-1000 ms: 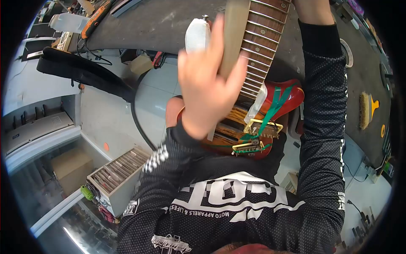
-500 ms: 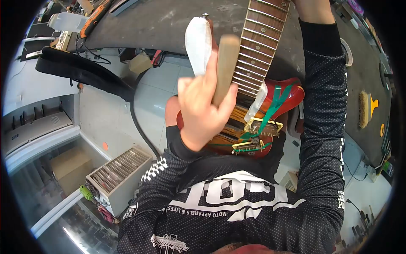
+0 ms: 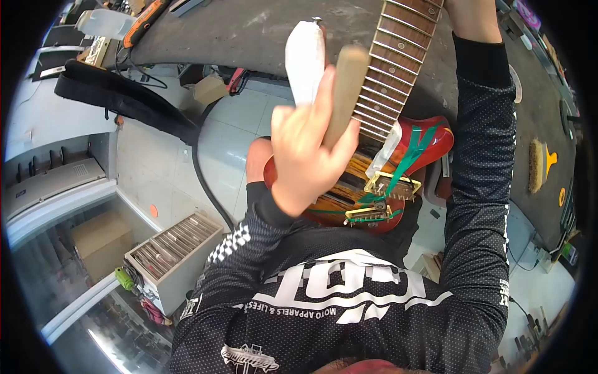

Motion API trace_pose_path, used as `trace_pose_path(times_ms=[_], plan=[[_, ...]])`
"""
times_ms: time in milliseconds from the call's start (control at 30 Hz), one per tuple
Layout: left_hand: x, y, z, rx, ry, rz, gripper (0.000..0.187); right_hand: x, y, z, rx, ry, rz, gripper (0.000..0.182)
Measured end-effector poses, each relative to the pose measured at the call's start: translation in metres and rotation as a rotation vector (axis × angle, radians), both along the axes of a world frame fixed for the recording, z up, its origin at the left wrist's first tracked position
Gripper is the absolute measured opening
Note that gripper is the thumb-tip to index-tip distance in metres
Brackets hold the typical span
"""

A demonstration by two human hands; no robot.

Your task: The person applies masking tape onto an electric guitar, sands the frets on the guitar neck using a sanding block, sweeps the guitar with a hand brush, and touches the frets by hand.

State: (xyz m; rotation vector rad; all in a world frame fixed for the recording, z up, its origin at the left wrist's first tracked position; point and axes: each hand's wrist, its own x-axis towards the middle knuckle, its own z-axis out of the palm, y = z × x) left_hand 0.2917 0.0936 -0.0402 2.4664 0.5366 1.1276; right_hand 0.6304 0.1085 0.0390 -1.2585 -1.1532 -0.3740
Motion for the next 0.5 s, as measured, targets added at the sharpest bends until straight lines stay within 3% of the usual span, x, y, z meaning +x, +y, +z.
trace_pose_path(times_ms=[67,167,233,267,367,400,433,500], plan=[[-0.01,-0.002,-0.005,-0.016,0.014,-0.025,0.078,0.005,-0.005,-0.006,-0.013,0.002,-0.017,0.034],[0.053,0.026,0.031,0.025,-0.089,0.014,0.074,0.007,-0.011,-0.006,-0.019,0.0,-0.026,0.035],[0.105,0.07,0.058,0.301,-0.142,-0.078,0.072,0.006,-0.012,-0.003,-0.02,-0.009,-0.027,0.035],[0.119,0.063,0.095,0.054,-0.188,-0.166,0.021,0.005,-0.012,0.0,-0.02,-0.013,-0.026,0.035],[0.131,0.072,0.084,0.133,-0.381,-0.161,0.022,-0.002,-0.007,0.005,-0.008,-0.019,-0.019,0.035],[0.108,0.057,0.083,0.022,-0.161,-0.061,0.021,-0.004,-0.006,0.007,-0.001,-0.02,-0.019,0.035],[0.086,0.058,0.052,0.232,-0.052,-0.071,0.071,-0.005,-0.005,0.007,0.002,-0.02,-0.02,0.035],[0.039,0.02,0.028,0.072,0.014,0.049,0.073,-0.003,-0.005,0.008,0.007,-0.024,-0.028,0.035]])
